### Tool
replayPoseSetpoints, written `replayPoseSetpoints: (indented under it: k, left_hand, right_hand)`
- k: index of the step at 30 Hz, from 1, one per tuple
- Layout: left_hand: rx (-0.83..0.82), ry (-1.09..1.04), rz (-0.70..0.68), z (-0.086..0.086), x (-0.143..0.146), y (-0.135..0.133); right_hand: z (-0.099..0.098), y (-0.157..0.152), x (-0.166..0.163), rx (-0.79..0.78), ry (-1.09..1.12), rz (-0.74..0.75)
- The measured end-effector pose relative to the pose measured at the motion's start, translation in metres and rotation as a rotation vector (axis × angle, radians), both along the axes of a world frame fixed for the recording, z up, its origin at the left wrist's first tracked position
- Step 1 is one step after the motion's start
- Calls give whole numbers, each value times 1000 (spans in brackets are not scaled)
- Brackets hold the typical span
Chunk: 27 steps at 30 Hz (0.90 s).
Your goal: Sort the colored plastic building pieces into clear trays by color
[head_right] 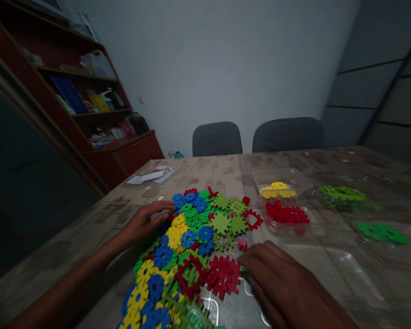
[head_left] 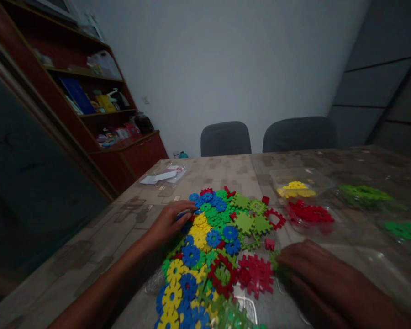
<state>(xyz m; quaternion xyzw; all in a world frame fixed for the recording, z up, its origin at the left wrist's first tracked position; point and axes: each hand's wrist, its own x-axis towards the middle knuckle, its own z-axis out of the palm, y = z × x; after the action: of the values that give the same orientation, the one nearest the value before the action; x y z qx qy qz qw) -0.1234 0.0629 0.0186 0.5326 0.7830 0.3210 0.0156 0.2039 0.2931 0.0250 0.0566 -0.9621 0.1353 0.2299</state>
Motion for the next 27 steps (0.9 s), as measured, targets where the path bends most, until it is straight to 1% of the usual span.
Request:
replayPoseSetpoints:
  k: [1,2,4,6,10,13,16,20,24,27]
  left_hand:
    - [0,-1,1,-1,0,0]
    - [1,-3,3,-1,-1,0]
    - [5,-4,19,-3,-2,-1]
    - [14,-3,53,-6,-6,-3]
    - [25,-20,140,-14,-19,-7]
    - [10,-65,160,-20,-26,-8]
    - [-12,-122,128,-24,-26,-6]
    - [-33,-173,80,-23,-21,-4]
    - [-53,-223,16,-18,-15,-3]
    - [-66,-250,-45,-14,-9,-2]
  right_hand:
    - [5,-12,-15,-5,-30,45]
    - [9,-23,-30,-23,-76,61]
    - [14,-41,-61,-81,-195,49]
    - [15,-51,-93,-127,-309,19]
    - [8,-54,-154,-124,-345,-28]
    - [-3,-58,-183,-112,-390,-59]
    - [-9,-71,-188,-94,-421,-15]
    - [-8,-88,-175,-76,-389,148]
    - [-7,-89,-157,-85,-352,306]
    - [-6,-84,-141,-111,-346,366]
